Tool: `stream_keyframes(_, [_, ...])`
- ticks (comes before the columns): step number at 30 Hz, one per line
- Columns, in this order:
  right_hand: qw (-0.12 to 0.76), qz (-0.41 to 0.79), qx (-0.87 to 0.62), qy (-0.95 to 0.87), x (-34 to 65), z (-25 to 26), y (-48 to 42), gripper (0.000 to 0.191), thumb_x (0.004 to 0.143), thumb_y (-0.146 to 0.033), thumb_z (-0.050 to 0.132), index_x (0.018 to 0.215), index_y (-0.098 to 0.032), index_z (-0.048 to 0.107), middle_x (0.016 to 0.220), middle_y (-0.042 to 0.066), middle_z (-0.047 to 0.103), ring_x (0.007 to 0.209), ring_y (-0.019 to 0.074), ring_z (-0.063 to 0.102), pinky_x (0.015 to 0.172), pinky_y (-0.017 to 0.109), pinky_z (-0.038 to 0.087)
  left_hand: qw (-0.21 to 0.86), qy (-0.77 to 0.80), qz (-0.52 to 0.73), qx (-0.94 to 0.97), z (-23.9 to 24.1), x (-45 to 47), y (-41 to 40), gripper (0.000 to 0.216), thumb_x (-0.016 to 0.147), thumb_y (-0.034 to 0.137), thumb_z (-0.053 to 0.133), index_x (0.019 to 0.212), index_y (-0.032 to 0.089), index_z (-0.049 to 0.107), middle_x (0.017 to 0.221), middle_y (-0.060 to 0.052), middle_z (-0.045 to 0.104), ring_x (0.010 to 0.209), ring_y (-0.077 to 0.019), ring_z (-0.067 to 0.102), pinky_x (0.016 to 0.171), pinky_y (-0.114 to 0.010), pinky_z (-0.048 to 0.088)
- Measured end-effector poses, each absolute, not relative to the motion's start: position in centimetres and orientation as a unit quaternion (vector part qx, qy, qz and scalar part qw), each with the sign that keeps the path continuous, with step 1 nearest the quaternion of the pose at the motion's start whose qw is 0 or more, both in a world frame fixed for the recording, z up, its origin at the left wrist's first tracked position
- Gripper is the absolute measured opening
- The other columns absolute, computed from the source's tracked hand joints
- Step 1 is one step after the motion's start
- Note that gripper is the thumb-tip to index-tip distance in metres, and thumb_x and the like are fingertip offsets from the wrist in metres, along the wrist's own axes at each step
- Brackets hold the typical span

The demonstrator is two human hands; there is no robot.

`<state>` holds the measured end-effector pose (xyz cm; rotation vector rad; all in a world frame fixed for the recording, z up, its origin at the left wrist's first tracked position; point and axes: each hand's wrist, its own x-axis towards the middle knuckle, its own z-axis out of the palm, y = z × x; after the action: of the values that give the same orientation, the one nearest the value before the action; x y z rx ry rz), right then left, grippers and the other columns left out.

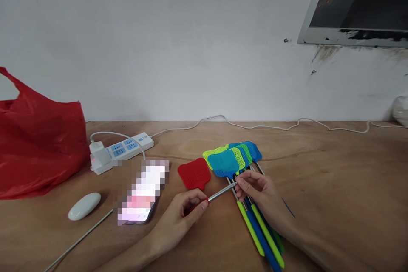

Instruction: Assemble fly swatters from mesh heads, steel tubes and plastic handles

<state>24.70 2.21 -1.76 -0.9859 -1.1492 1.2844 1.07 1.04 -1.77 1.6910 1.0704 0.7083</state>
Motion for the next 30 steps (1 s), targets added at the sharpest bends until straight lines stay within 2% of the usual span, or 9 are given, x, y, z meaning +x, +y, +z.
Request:
stream_keyframes(6, [0.522, 0.546, -0.414, -0.508, 24.5, -1.4, 2.2, 0.034, 0.072, -0.049, 0.082, 0.078, -0.017, 0.072, 0.061, 0.001, 0.069, 0.051, 0.0128, 0.063, 0.049, 0.024, 0.052, 0.471, 0.444, 0.274, 0.712, -2.0, 0.9, 0.9, 0.035, 0.095, 0.052, 0.049, 0.089, 0.019, 0.059, 0.072, 0.004, 0.047, 0.066, -0.0151, 0.046, 0.06, -0.025, 0.036])
stream_keyframes(11, [0.503, 0.556, -0.407, -0.521, 24.3, -1.8, 1.7, 0.031, 0.075, -0.048, 0.08, 0.082, -0.018, 0.074, 0.064, 0.004, 0.073, 0.055, 0.0149, 0.067, 0.049, 0.024, 0.054, 0.334, 0.442, 0.203, 0.808, -1.0, 1.1, -0.1, 0.029, 0.1, 0.045, 0.043, 0.091, 0.022, 0.058, 0.077, 0.001, 0.059, 0.072, -0.0189, 0.055, 0.068, -0.028, 0.037])
stream_keyframes(14, [0.484, 0.579, -0.405, -0.517, 24.2, -2.0, 1.5, 0.03, 0.074, -0.046, 0.081, 0.083, -0.018, 0.073, 0.067, 0.005, 0.076, 0.059, 0.0164, 0.07, 0.051, 0.024, 0.055, 0.294, 0.431, 0.189, 0.832, -1.1, 1.1, -0.5, 0.026, 0.102, 0.041, 0.039, 0.096, 0.023, 0.056, 0.081, -0.001, 0.063, 0.073, -0.0203, 0.059, 0.067, -0.028, 0.037])
stream_keyframes(18, [0.483, 0.585, -0.406, -0.509, 24.4, -1.6, 1.4, 0.028, 0.072, -0.043, 0.083, 0.078, -0.019, 0.071, 0.068, 0.005, 0.077, 0.061, 0.0161, 0.07, 0.053, 0.024, 0.054, 0.288, 0.437, 0.186, 0.831, -1.3, 1.0, -0.3, 0.03, 0.105, 0.041, 0.036, 0.087, 0.023, 0.053, 0.071, 0.001, 0.062, 0.069, -0.0192, 0.059, 0.064, -0.028, 0.035])
stream_keyframes(23, [0.485, 0.56, -0.408, -0.533, 24.7, -0.8, 1.4, 0.027, 0.071, -0.042, 0.084, 0.074, -0.018, 0.072, 0.061, 0.003, 0.073, 0.053, 0.0128, 0.064, 0.051, 0.022, 0.051, 0.301, 0.424, 0.191, 0.833, -0.8, 1.1, -0.1, 0.037, 0.106, 0.04, 0.034, 0.076, 0.023, 0.047, 0.066, 0.003, 0.06, 0.064, -0.017, 0.056, 0.063, -0.028, 0.034])
stream_keyframes(30, [0.568, 0.493, -0.405, -0.52, 24.4, -1.5, 1.2, 0.025, 0.079, -0.043, 0.078, 0.077, -0.019, 0.069, 0.061, -0.001, 0.066, 0.053, 0.0109, 0.058, 0.05, 0.021, 0.047, 0.332, 0.427, 0.217, 0.813, -0.8, 1.4, -0.3, 0.042, 0.105, 0.043, 0.034, 0.07, 0.023, 0.043, 0.062, 0.003, 0.057, 0.065, -0.0167, 0.056, 0.063, -0.026, 0.036])
